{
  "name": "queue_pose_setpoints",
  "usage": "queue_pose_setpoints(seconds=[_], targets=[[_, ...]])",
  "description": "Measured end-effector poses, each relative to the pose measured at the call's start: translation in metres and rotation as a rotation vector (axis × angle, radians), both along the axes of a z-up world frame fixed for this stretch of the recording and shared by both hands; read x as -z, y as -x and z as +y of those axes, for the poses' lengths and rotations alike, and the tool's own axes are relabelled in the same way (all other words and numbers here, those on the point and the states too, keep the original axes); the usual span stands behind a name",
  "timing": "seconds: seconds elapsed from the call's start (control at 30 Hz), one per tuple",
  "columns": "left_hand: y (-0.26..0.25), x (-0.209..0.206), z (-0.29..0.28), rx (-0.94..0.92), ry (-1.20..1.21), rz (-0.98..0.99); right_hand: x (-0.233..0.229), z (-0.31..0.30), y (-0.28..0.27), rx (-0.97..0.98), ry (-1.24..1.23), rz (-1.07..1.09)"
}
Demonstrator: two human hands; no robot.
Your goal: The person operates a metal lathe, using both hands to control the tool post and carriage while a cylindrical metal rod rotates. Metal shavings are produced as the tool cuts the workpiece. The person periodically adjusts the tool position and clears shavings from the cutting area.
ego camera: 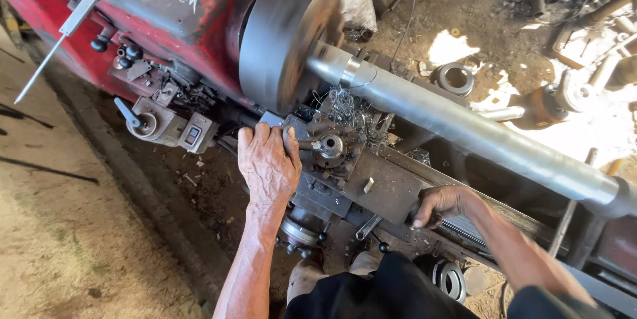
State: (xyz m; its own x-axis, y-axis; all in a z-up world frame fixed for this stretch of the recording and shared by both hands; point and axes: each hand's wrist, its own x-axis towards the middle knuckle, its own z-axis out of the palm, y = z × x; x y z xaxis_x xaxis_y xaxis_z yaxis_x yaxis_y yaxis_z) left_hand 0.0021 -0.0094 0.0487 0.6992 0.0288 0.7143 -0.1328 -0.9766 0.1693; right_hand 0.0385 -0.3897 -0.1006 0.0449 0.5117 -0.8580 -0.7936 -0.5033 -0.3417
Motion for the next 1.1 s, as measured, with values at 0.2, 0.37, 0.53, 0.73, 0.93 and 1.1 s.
queue_pose_setpoints(seconds=[0.2, 0.37, 0.53, 0.73, 0.93, 1.1], targets=[[-0.002, 0.006, 0.003, 0.002, -0.028, -0.012, -0.067, 0.036, 0.088, -0.432, 0.813, -1.166], [-0.002, 0.015, 0.01, 0.037, -0.032, -0.016, -0.003, 0.049, 0.103, -0.337, 0.998, -1.327], [-0.005, 0.03, 0.01, 0.019, -0.006, -0.015, -0.003, 0.046, 0.09, -0.33, 1.003, -1.261], [-0.002, 0.035, 0.011, -0.012, 0.013, 0.014, -0.018, 0.045, 0.083, -0.284, 0.94, -1.086], [-0.001, 0.031, 0.012, -0.035, -0.009, 0.008, -0.026, 0.041, 0.069, -0.29, 0.785, -1.119], [-0.001, 0.03, 0.011, -0.049, -0.042, 0.022, 0.026, -0.003, 0.067, -0.256, 0.611, -0.965]])
